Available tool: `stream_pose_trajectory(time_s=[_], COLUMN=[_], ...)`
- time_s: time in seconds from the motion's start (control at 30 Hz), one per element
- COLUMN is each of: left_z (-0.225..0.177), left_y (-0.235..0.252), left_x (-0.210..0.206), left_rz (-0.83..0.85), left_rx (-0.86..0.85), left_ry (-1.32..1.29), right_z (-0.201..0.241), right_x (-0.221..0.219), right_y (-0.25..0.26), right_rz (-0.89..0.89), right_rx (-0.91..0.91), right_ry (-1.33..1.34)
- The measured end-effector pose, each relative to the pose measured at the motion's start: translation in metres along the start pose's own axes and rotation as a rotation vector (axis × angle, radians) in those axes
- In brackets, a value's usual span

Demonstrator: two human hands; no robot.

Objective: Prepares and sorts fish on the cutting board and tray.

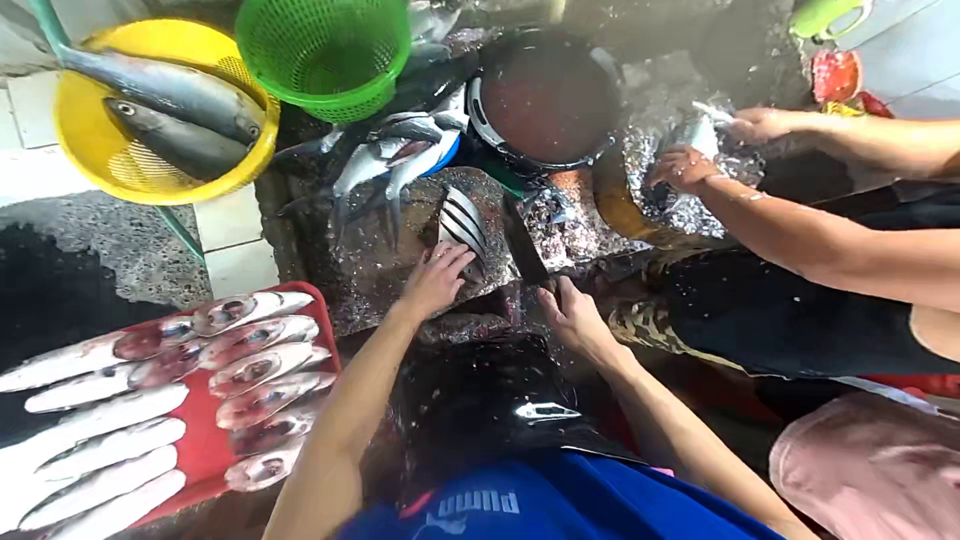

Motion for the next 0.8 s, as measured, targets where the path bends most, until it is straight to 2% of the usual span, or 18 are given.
stream_pose_trajectory(time_s=[0.07,0.27,0.47,0.63,0.8], left_z=[-0.004,0.018,0.016,0.019,0.017], left_y=[0.015,-0.010,-0.011,-0.010,-0.013], left_x=[-0.029,-0.043,-0.043,-0.042,-0.048], left_rz=[0.051,-0.198,-0.264,-0.259,-0.321], left_rx=[-0.004,0.122,0.117,0.138,0.132], left_ry=[0.026,-0.009,-0.092,-0.120,-0.109], right_z=[0.005,0.037,0.049,0.042,0.047], right_x=[-0.002,-0.028,-0.064,-0.109,-0.082], right_y=[-0.001,0.024,0.065,0.094,0.064], right_rz=[0.045,0.188,0.184,0.157,0.165], right_rx=[-0.004,-0.069,-0.021,-0.049,-0.086], right_ry=[-0.032,-0.176,-0.332,-0.313,-0.298])
Point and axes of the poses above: each hand's wrist, its own y-axis towards the middle knuckle, its own x-axis out of the back of the hand, z = x × y, the point moved 5 cm from there along y, towards the middle knuckle, and after that the axes turned 15 degrees about y, right-handed, at the moved point
